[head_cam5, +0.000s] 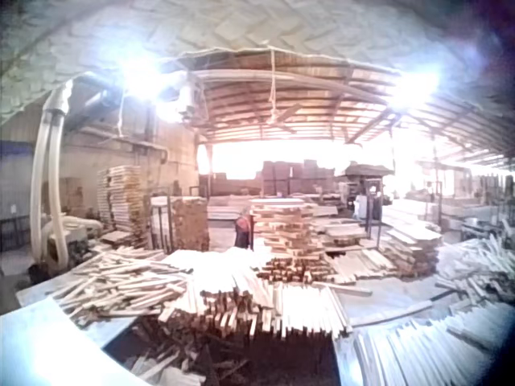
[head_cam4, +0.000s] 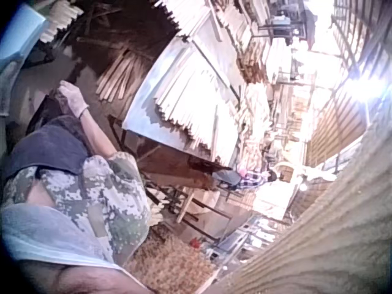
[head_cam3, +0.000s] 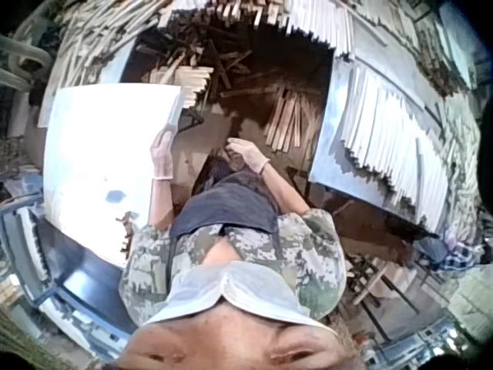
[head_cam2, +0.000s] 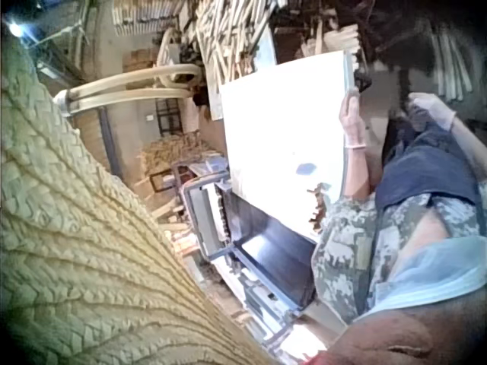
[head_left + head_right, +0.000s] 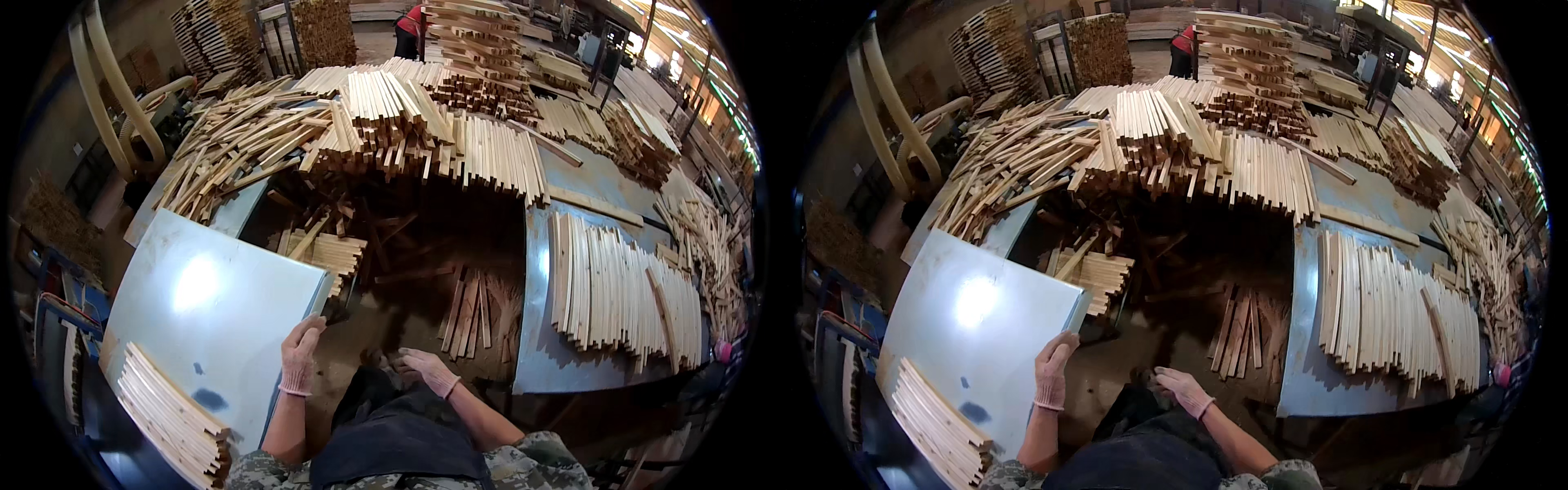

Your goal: The person picks up bundles of wooden slats from a table and places them onto a conveyor belt. They move wood slats between work surfaces and organize them into stacks by hand.

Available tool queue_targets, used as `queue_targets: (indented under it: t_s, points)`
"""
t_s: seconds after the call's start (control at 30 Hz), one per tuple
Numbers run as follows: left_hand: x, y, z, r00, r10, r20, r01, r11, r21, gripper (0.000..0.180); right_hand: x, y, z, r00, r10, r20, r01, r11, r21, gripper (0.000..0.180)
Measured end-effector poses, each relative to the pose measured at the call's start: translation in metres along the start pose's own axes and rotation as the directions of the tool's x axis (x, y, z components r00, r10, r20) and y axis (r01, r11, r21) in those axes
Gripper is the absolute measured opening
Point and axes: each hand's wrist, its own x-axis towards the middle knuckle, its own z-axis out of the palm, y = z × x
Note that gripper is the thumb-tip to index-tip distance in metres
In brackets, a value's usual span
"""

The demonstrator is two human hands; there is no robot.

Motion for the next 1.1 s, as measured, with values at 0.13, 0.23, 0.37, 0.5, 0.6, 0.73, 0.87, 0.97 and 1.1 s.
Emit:
queue_targets:
  t_s: [0.13, 0.23, 0.37, 0.5, 0.6, 0.73, 0.87, 0.97, 1.1]
  points:
    - [0.080, -0.008, 0.049, 0.986, -0.055, 0.155, 0.058, 0.998, -0.014, 0.043, 0.015, 0.000, -0.055, 0.979, 0.155, -0.129, -0.091, 0.909, 0.406, 0.039]
    - [0.145, -0.009, 0.081, 0.978, -0.078, 0.192, 0.088, 0.995, -0.047, 0.043, 0.044, -0.005, -0.095, 0.927, 0.247, -0.283, -0.094, 0.882, 0.462, 0.039]
    - [0.237, -0.015, 0.112, 0.957, -0.115, 0.266, 0.137, 0.988, -0.066, 0.048, 0.094, -0.035, -0.144, 0.905, 0.279, -0.321, -0.065, 0.836, 0.545, 0.029]
    - [0.312, -0.027, 0.137, 0.944, -0.143, 0.297, 0.175, 0.981, -0.082, 0.050, 0.154, -0.092, -0.187, 0.943, 0.127, -0.308, 0.036, 0.880, 0.473, 0.029]
    - [0.352, -0.029, 0.143, 0.942, -0.183, 0.281, 0.219, 0.971, -0.101, 0.048, 0.209, -0.136, -0.203, 0.933, 0.166, -0.319, 0.010, 0.875, 0.484, 0.031]
    - [0.398, -0.027, 0.144, 0.961, -0.174, 0.213, 0.208, 0.967, -0.149, 0.047, 0.259, -0.195, -0.217, 0.935, 0.139, -0.327, -0.020, 0.939, 0.343, 0.037]
    - [0.442, -0.025, 0.141, 0.984, -0.155, 0.091, 0.171, 0.961, -0.218, 0.051, 0.328, -0.257, -0.258, 0.947, 0.059, -0.316, 0.004, 0.981, 0.195, 0.041]
    - [0.487, -0.029, 0.129, 0.992, -0.125, 0.027, 0.128, 0.975, -0.180, 0.055, 0.394, -0.320, -0.281, 0.924, -0.097, -0.371, 0.166, 0.973, 0.160, 0.029]
    - [0.553, 0.000, 0.159, 0.986, -0.163, -0.043, 0.161, 0.985, -0.062, 0.060, 0.492, -0.365, -0.350, 0.832, -0.324, -0.450, 0.176, 0.924, -0.339, 0.056]
